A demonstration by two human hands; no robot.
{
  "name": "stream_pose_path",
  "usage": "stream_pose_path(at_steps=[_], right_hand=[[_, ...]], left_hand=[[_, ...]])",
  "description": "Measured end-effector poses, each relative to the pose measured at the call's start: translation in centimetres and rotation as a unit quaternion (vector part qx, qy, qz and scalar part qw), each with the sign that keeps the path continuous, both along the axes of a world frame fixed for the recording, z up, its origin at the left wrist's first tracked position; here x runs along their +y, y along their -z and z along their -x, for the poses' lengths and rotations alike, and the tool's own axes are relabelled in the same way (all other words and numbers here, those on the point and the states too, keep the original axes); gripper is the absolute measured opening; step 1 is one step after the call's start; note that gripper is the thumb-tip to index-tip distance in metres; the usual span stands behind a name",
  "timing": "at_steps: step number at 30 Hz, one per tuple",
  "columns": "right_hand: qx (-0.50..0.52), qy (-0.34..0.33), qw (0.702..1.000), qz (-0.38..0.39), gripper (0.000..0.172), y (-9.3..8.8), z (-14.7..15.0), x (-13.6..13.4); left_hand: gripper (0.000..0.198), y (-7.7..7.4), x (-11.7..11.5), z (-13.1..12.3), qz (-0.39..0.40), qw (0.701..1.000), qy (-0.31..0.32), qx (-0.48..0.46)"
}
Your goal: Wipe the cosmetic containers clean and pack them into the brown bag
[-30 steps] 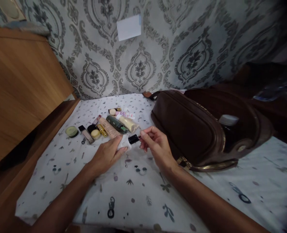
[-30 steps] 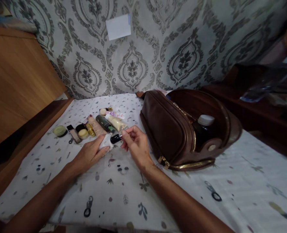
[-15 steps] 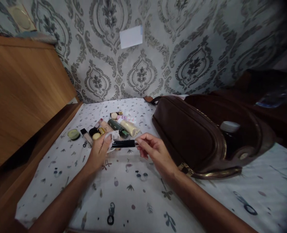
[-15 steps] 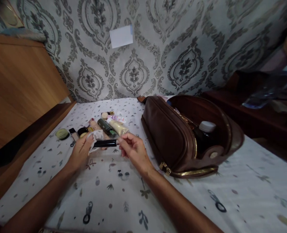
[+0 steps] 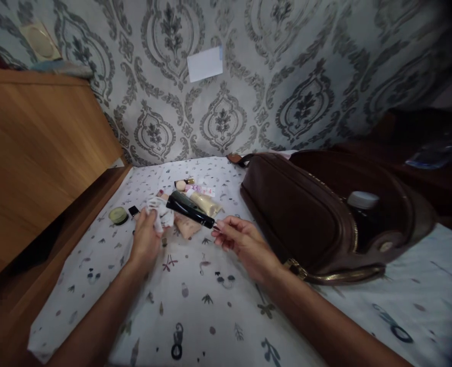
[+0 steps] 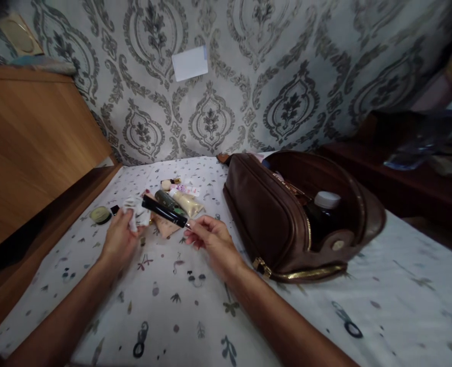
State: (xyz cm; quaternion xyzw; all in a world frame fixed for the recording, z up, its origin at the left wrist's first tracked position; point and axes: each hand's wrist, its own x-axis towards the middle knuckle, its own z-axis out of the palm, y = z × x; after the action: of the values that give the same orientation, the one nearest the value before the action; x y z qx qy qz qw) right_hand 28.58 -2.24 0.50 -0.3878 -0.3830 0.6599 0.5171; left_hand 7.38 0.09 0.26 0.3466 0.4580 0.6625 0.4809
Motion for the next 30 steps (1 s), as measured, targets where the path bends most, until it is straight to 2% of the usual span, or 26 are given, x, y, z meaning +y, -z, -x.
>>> stream_pose_path(at_steps=[1, 3, 5, 8, 11, 18, 22, 30], right_hand=[[0.026, 0.005, 0.999, 0.019, 0.043, 0.0, 0.0, 0.0], [0.060, 0.007, 0.997, 0.040, 0.045, 0.2, 0.3, 0.0], [0.065, -0.007, 0.997, 0.033, 0.046, 0.4, 0.8, -0.3], [0.013, -0.044, 0.999, -0.010, 0.045, 0.9, 1.6, -0.8], [-0.041, -0.050, 0.997, -0.042, 0.045, 1.1, 2.2, -1.3], [-0.088, -0.058, 0.991, -0.087, 0.044, 0.8, 2.1, -1.4], [-0.113, -0.070, 0.986, -0.104, 0.044, 1.0, 2.0, -1.3], [-0.131, -0.080, 0.982, -0.114, 0.042, 1.6, 2.1, -1.2]], left_hand=[[0.035, 0.1, -0.3, -0.7, -0.001, 1.000, 0.024, -0.007], [0.043, 0.5, -1.2, -2.3, 0.000, 0.994, 0.111, -0.009], [0.044, 0.8, -2.4, -3.9, 0.004, 0.981, 0.195, 0.024], [0.046, 1.1, -3.9, -5.3, 0.015, 0.967, 0.228, 0.116], [0.053, 1.4, -4.3, -5.5, 0.038, 0.962, 0.222, 0.152], [0.056, 2.6, -3.8, -5.0, 0.112, 0.973, 0.142, 0.146], [0.059, 2.0, -3.6, -4.7, 0.129, 0.978, 0.105, 0.125], [0.052, 0.2, -2.3, -3.6, 0.076, 0.996, 0.051, 0.005]])
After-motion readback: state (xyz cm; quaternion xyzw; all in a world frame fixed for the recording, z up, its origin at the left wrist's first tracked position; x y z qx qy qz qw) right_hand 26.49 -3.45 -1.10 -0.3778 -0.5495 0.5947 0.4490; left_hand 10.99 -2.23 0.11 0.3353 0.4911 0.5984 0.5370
